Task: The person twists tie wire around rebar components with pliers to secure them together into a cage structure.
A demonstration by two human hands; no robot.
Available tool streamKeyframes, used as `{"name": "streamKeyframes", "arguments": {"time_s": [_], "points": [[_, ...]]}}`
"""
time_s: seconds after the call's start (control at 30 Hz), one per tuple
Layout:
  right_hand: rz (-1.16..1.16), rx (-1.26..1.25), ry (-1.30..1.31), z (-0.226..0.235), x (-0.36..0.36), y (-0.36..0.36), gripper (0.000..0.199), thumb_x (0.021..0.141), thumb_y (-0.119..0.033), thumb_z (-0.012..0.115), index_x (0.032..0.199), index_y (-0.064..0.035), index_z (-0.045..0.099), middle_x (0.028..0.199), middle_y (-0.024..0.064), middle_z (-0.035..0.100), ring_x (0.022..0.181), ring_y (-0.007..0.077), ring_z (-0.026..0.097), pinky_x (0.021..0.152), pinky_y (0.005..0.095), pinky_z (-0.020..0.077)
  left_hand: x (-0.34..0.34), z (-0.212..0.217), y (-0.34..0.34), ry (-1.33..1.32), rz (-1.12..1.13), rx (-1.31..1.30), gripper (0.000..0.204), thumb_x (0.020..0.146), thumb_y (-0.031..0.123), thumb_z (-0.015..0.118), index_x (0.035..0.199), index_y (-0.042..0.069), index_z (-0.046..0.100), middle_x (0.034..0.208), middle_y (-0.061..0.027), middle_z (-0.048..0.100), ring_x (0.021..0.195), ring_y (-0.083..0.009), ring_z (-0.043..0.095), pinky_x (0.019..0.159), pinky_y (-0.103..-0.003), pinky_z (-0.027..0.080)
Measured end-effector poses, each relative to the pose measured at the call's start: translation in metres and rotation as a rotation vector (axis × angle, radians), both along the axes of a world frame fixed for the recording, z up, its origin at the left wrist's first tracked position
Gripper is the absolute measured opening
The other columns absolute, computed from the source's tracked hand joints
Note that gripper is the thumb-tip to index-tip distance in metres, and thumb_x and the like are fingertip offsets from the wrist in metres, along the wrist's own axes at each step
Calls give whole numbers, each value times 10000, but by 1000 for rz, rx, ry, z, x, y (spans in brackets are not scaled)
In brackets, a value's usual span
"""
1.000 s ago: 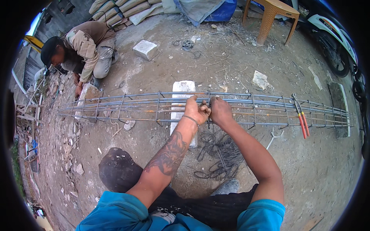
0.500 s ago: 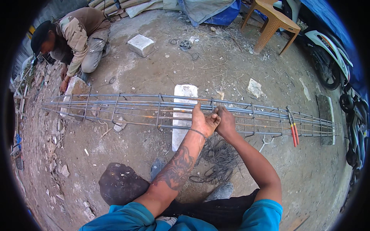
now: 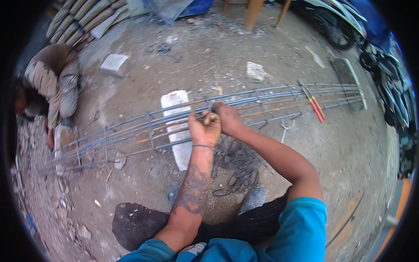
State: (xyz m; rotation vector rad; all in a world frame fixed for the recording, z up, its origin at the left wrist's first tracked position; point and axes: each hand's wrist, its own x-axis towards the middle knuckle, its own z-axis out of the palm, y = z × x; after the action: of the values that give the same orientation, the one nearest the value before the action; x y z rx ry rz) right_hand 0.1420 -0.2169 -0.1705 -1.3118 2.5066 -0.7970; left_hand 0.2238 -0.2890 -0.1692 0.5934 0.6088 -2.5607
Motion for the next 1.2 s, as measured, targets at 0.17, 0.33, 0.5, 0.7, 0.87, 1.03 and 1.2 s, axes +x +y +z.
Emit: {"name": "streamKeyframes", "arguments": {"time_s": [0.17, 0.33, 0.5, 0.7, 0.87, 1.03, 1.2], "points": [[11, 170, 27, 11, -5, -8, 284, 690, -178, 685, 915, -23, 605, 899, 205, 631, 878, 366, 621, 745, 437, 499, 9, -1, -1, -80, -109, -176, 434, 934, 447, 453, 798, 37, 404, 629, -28, 434, 466, -125, 361, 524, -277, 353], [-42, 218, 89, 16, 2, -12, 282, 688, -164, 697, 902, -10, 597, 882, 206, 630, 879, 369, 627, 741, 449, 501, 13, -4, -7, -76, -154, -267, 480, 935, 491, 432, 790, 34, 405, 623, -25, 428, 468, -122, 361, 523, -276, 347], [-26, 218, 120, 15, 3, -14, 273, 701, -179, 684, 867, 0, 561, 880, 197, 626, 858, 379, 629, 738, 458, 502, 10, -10, -4, -115, -140, -289, 466, 940, 482, 435, 792, 41, 411, 625, -23, 432, 472, -114, 371, 530, -267, 367], [-159, 167, 142, 8, 5, -17, 289, 712, -162, 638, 952, -50, 522, 866, 157, 618, 802, 371, 619, 682, 462, 481, 10, -9, -3, -205, -112, -303, 391, 952, 439, 438, 817, 73, 420, 629, -11, 445, 476, -107, 391, 510, -266, 392], [-9, 56, 185, 9, 7, -15, 300, 753, -162, 605, 1028, -87, 509, 981, 137, 546, 917, 347, 581, 720, 451, 478, 10, -6, -7, -248, -186, -323, 377, 950, 446, 416, 831, 89, 424, 608, 9, 439, 451, -101, 381, 471, -253, 378], [83, 109, 198, 11, 10, -15, 233, 754, -148, 591, 979, -102, 627, 997, 114, 525, 993, 291, 544, 762, 405, 486, 9, -3, -8, -332, -268, -383, 375, 932, 462, 417, 806, 109, 438, 548, 34, 401, 420, -86, 341, 423, -249, 331], [114, 113, 422, 10, 17, -11, 195, 730, -171, 610, 896, -93, 678, 1103, 122, 514, 1046, 295, 501, 827, 396, 455, 9, -1, -9, -439, -323, -417, 369, 924, 461, 423, 739, 143, 461, 512, 55, 383, 394, -79, 313, 379, -252, 275]]}}
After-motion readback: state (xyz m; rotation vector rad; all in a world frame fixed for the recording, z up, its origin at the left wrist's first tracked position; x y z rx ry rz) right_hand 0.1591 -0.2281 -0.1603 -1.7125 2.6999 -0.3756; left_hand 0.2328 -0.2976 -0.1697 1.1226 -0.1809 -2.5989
